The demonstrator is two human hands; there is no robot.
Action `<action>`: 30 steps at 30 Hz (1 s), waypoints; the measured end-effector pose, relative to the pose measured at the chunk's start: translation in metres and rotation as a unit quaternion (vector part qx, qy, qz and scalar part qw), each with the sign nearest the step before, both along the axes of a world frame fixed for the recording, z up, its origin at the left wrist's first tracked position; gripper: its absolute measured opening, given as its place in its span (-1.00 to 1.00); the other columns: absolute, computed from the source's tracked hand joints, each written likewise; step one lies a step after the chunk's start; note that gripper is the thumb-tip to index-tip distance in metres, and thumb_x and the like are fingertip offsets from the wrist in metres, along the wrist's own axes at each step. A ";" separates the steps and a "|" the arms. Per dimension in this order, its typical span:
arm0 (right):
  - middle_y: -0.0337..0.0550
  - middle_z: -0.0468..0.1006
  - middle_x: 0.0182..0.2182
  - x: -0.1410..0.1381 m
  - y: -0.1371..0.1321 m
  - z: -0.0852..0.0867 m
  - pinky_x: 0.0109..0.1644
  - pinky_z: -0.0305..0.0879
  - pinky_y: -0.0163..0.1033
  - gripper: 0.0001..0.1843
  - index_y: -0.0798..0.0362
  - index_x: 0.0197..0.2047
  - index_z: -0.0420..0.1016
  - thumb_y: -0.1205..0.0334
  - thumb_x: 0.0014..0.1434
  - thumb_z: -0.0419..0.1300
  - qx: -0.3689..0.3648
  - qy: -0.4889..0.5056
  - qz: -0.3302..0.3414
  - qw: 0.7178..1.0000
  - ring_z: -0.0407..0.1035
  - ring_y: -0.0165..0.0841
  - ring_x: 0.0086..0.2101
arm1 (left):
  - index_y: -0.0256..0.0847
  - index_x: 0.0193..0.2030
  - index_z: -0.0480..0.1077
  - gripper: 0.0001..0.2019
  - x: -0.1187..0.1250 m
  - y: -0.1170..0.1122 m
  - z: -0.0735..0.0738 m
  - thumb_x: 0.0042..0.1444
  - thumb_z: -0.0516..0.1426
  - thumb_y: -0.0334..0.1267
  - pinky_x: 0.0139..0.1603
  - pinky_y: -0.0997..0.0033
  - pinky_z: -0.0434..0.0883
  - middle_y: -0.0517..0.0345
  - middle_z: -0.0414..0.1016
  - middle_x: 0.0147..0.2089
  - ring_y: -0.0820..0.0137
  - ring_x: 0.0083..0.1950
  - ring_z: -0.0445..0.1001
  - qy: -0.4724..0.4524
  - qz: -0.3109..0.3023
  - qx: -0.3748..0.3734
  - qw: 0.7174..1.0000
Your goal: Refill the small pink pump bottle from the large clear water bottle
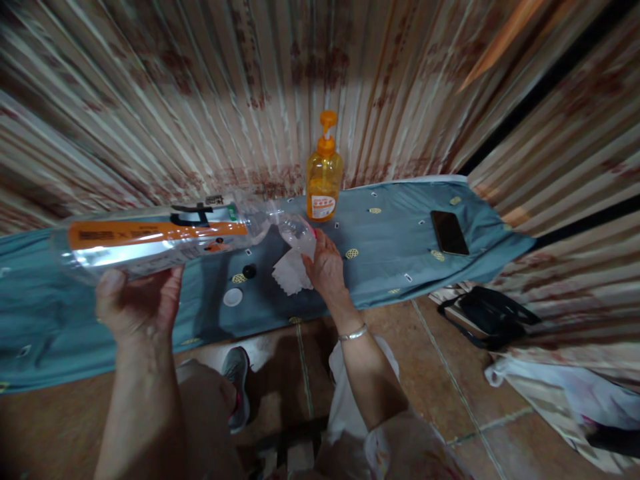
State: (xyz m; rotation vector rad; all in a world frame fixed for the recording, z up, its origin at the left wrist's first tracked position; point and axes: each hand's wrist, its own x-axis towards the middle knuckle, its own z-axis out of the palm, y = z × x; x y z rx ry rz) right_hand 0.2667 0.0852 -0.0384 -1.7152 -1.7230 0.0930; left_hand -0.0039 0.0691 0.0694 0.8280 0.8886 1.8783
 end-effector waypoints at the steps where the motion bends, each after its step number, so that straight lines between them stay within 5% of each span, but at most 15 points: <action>1: 0.35 0.61 0.18 0.000 0.000 -0.001 0.24 0.52 0.12 -0.35 0.26 0.40 0.26 0.29 0.31 0.27 0.003 0.000 0.001 1.000 0.54 0.05 0.16 | 0.08 -0.16 0.57 -0.55 0.000 0.000 0.000 -0.28 0.47 -0.03 0.07 0.06 0.66 0.19 0.72 -0.10 -0.03 0.21 0.61 -0.002 -0.002 0.003 1.000; 11: 0.32 0.62 0.13 0.002 0.003 -0.003 0.22 0.53 0.15 -0.34 0.22 0.41 0.26 0.27 0.31 0.28 -0.011 0.008 -0.004 1.000 0.56 0.04 0.11 | 0.06 -0.23 0.58 -0.54 -0.004 0.003 -0.005 -0.36 0.51 -0.07 -0.06 0.24 0.68 0.18 0.72 -0.12 0.05 0.20 0.61 -0.028 -0.005 -0.003 1.000; 30: 0.32 0.58 0.22 -0.001 0.005 -0.005 0.29 0.48 0.12 -0.33 0.18 0.41 0.27 0.25 0.29 0.30 -0.002 0.007 0.003 1.000 0.53 0.04 0.17 | 0.00 -0.15 0.51 -0.47 -0.005 0.003 -0.004 -0.33 0.47 -0.02 0.00 0.22 0.68 0.14 0.70 -0.11 0.04 0.24 0.59 -0.013 0.024 -0.020 0.999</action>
